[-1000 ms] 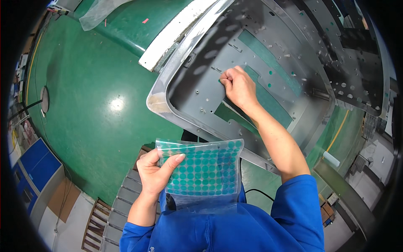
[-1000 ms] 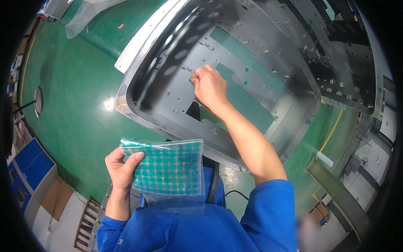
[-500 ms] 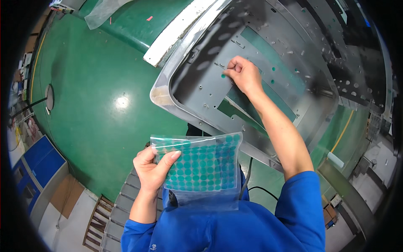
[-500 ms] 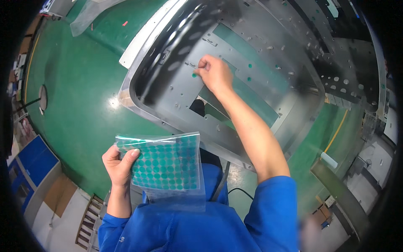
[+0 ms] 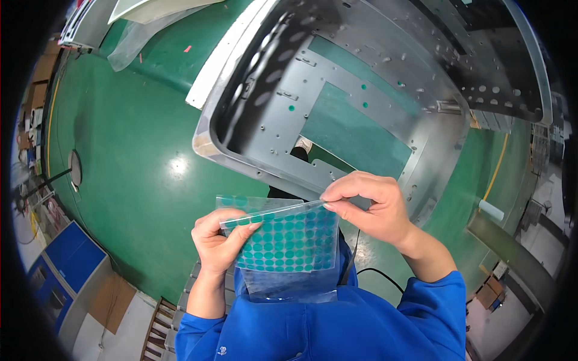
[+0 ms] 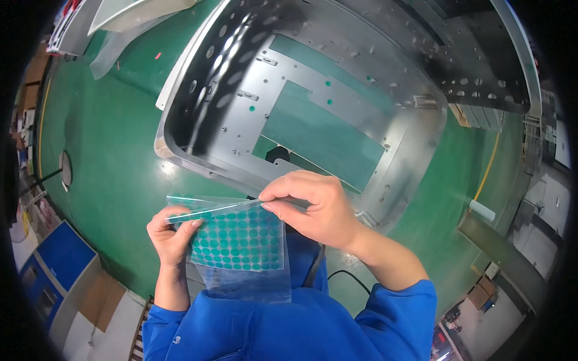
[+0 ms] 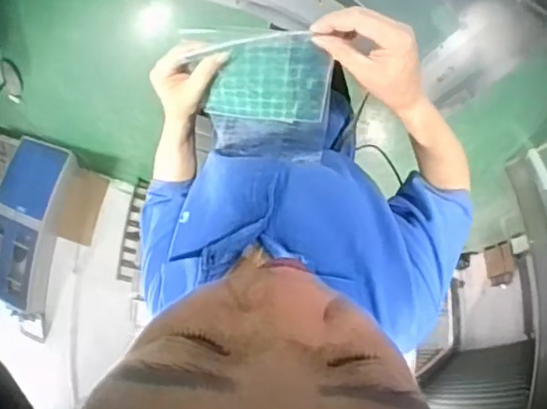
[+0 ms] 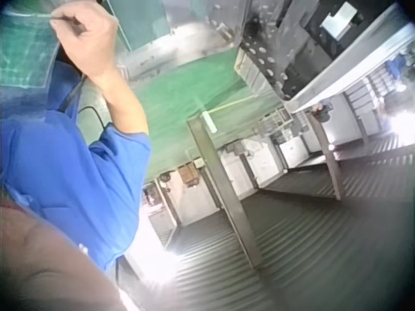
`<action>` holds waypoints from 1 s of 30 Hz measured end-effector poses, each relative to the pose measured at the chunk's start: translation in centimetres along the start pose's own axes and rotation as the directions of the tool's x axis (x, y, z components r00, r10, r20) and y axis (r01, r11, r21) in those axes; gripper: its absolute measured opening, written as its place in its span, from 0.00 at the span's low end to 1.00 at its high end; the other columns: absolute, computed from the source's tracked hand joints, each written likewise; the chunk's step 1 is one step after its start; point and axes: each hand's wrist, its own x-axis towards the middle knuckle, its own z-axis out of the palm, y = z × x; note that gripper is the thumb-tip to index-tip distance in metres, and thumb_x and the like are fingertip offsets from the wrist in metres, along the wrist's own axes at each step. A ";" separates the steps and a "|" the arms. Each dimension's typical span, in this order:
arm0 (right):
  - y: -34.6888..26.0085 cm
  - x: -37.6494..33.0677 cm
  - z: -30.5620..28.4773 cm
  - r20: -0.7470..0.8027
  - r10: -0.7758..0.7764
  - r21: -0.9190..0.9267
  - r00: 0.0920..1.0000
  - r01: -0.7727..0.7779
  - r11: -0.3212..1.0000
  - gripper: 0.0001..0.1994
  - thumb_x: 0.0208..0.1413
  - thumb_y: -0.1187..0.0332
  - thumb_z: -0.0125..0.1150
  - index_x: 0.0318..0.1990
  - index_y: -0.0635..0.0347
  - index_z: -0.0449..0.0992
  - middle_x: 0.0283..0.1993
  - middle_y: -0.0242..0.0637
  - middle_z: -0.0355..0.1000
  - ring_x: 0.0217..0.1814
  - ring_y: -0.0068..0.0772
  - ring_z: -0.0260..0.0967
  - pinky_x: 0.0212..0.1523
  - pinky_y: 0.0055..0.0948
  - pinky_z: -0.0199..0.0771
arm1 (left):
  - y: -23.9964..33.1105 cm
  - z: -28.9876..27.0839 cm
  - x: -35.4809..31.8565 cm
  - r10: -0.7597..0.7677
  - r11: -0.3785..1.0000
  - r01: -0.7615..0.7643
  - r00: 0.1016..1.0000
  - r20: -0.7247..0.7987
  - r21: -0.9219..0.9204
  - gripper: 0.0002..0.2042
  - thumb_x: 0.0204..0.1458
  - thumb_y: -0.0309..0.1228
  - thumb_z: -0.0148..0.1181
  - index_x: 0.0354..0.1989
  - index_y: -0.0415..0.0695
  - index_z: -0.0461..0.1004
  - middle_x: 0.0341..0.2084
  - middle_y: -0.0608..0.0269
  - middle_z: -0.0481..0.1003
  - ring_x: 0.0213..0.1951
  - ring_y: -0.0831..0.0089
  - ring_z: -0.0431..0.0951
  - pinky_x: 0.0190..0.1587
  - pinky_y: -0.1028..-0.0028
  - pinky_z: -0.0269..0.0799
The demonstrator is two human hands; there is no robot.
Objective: Applying small green circular stickers to designated spots inside a metal enclosure.
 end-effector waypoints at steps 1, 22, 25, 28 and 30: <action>0.3 -0.3 0.0 -0.016 -0.058 -0.051 0.998 0.057 0.997 0.06 0.40 0.80 0.59 0.28 0.63 0.73 0.29 0.36 0.72 0.28 0.28 0.68 0.28 0.21 0.67 | 0.1 0.2 0.1 -0.028 1.000 0.028 1.000 0.011 0.006 0.05 0.35 0.19 0.63 0.22 0.36 0.73 0.19 0.61 0.74 0.22 0.80 0.72 0.26 0.82 0.65; 13.1 -1.1 -1.8 0.016 0.370 -0.519 0.929 -0.309 0.797 0.01 0.41 0.73 0.56 0.24 0.56 0.72 0.31 0.35 0.65 0.38 0.38 0.62 0.37 0.33 0.64 | -2.9 -5.1 -2.7 -0.201 0.978 0.205 0.915 -0.349 -0.028 0.05 0.41 0.24 0.61 0.27 0.39 0.73 0.22 0.71 0.71 0.25 0.84 0.66 0.30 0.85 0.61; 13.3 -1.1 -1.7 0.031 0.347 -0.564 0.937 -0.270 0.780 0.01 0.41 0.73 0.56 0.24 0.55 0.72 0.30 0.34 0.65 0.37 0.38 0.61 0.36 0.33 0.64 | -3.6 -5.5 -3.1 -0.216 0.975 0.223 0.914 -0.344 -0.020 0.05 0.41 0.25 0.61 0.27 0.39 0.72 0.22 0.71 0.70 0.25 0.84 0.66 0.31 0.86 0.61; 13.6 -1.2 -1.5 0.024 0.329 -0.575 0.944 -0.256 0.777 0.01 0.42 0.73 0.55 0.23 0.55 0.72 0.30 0.34 0.64 0.36 0.38 0.61 0.36 0.33 0.63 | -3.6 -5.3 -3.0 -0.236 0.971 0.238 0.912 -0.336 -0.036 0.05 0.41 0.25 0.61 0.27 0.39 0.73 0.22 0.71 0.70 0.25 0.84 0.66 0.31 0.85 0.61; 13.7 -1.3 -1.4 0.014 0.317 -0.573 0.948 -0.252 0.780 0.01 0.42 0.72 0.54 0.23 0.55 0.71 0.30 0.34 0.64 0.36 0.38 0.61 0.36 0.33 0.63 | -3.6 -5.3 -2.9 -0.240 0.970 0.240 0.914 -0.326 -0.043 0.06 0.41 0.25 0.61 0.27 0.39 0.73 0.22 0.71 0.70 0.26 0.84 0.66 0.32 0.85 0.61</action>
